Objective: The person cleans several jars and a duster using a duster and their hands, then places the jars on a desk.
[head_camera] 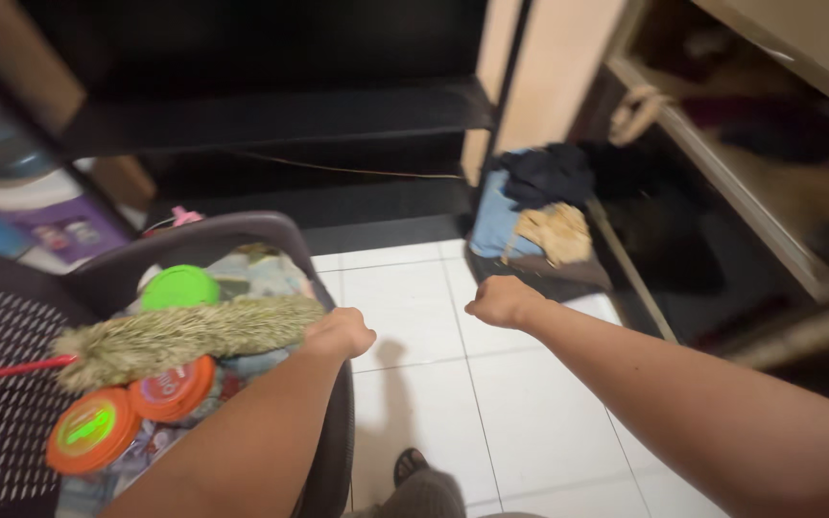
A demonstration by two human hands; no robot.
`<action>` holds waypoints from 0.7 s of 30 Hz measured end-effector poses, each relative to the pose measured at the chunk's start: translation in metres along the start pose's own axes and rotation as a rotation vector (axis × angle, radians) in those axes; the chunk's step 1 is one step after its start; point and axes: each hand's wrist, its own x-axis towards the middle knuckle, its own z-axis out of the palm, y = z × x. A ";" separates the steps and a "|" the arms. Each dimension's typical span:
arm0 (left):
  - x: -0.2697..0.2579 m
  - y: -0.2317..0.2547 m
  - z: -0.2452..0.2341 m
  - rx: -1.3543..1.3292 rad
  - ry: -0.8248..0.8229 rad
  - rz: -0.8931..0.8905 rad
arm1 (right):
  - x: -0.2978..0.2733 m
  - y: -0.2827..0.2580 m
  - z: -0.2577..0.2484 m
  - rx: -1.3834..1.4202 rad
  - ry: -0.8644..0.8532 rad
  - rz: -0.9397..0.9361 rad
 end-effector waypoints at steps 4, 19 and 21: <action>0.013 -0.035 -0.021 -0.052 0.036 -0.068 | 0.070 -0.032 -0.018 -0.119 -0.006 -0.145; -0.057 -0.199 0.005 -0.436 0.161 -0.583 | 0.172 -0.241 -0.002 -0.307 -0.252 -0.480; -0.079 -0.211 0.009 -0.494 0.186 -0.704 | 0.187 -0.267 0.010 -0.341 -0.271 -0.558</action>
